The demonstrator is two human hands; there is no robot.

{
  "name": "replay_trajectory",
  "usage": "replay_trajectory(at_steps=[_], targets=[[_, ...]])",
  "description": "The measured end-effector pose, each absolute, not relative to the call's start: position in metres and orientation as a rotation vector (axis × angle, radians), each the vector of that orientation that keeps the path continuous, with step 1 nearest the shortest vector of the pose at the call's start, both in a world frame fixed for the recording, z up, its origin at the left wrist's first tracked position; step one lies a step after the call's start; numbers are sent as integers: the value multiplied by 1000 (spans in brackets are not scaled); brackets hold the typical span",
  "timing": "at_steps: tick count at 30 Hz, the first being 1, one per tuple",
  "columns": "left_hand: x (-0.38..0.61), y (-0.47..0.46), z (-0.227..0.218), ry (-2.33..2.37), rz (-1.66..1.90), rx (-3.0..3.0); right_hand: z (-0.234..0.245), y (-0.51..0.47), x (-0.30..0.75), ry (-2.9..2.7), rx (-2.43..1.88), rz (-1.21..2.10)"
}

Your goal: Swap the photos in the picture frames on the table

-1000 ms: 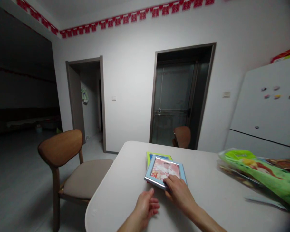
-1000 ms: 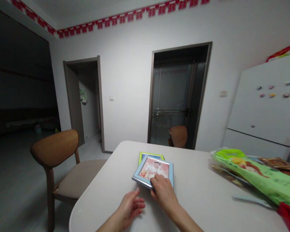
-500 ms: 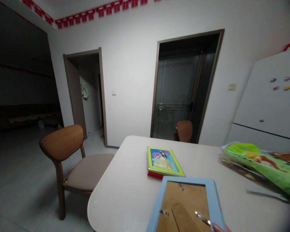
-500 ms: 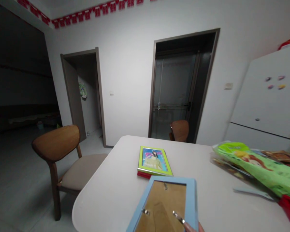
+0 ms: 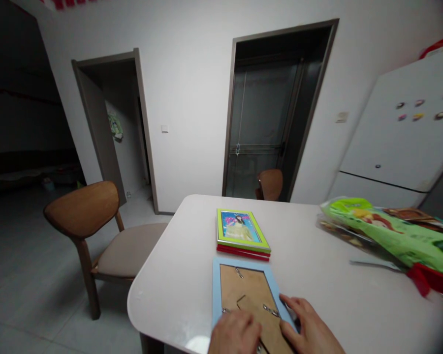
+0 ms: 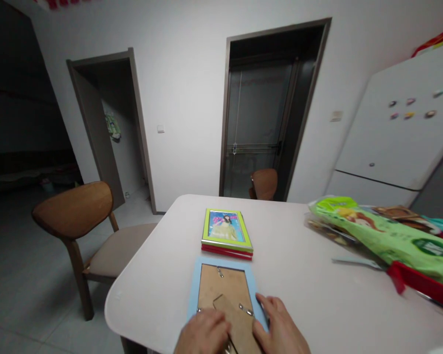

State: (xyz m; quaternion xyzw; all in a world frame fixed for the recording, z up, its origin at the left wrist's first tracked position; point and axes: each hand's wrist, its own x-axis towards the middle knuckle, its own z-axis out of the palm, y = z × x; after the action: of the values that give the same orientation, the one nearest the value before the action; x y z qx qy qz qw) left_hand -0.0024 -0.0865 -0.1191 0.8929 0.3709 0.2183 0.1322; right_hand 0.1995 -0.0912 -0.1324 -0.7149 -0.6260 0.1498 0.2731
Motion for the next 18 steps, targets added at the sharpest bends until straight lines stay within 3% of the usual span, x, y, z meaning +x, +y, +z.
replay_trajectory(at_steps=[4,13,18], targets=[[-34,-66,-115,1469,519,2277,-123,-89,197,-1864,-1935,285],[-40,-62,-116,1429,545,2217,-114,-75,189,-1958,-1924,156],[-39,-65,-119,1468,548,2247,-99,-80,145,-2137,-1639,148]])
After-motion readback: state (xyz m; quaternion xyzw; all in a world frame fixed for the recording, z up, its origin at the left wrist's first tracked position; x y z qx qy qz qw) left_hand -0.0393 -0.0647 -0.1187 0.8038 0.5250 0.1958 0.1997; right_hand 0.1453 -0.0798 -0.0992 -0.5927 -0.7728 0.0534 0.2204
